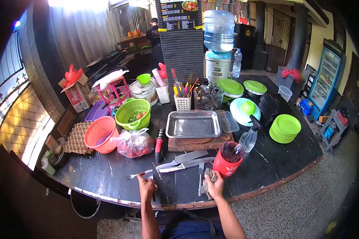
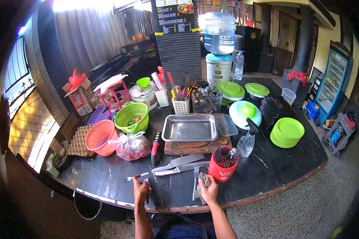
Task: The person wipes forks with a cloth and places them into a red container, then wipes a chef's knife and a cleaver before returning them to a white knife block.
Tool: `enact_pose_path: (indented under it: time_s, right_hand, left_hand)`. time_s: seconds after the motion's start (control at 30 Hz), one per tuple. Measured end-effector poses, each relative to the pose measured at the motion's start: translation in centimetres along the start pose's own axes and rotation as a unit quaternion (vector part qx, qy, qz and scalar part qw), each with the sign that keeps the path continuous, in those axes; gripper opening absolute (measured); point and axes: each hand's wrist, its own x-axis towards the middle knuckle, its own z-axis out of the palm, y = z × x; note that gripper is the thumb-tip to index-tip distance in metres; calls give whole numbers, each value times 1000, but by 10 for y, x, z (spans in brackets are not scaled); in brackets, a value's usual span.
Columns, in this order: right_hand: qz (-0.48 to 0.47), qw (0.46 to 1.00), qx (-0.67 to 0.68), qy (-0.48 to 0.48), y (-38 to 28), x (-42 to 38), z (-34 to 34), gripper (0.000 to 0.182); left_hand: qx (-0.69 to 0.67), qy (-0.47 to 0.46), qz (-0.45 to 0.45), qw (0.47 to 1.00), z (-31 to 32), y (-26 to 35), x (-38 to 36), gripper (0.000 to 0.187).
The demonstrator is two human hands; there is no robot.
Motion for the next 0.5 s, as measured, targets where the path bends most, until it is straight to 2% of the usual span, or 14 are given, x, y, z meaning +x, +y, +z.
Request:
enact_pose_path:
  time_s: [0.07,0.17,0.37,0.43,0.47,0.5]
  right_hand:
    - [2,1000,8,-1,-1,0,0,26]
    - [0,1000,1,1,9,1,1,27]
    - [15,1000,8,10,18,1,2,29]
    - [-25,1000,-17,4,6,-1,3,30]
    - [-22,999,-31,-8,1,0,3,29]
    - [-24,999,-31,-7,-3,-1,3,29]
  left_hand:
    - [-233,-83,44,968,2,7,-7,27]
    - [-277,-136,-2,951,4,27,-10,35]
    - [-309,-253,7,917,31,46,-35,33]
    - [-301,-295,-59,905,42,46,-41,49]
    - [-310,-348,-98,879,46,47,-43,66]
    - [-311,-349,-96,879,50,47,-48,66]
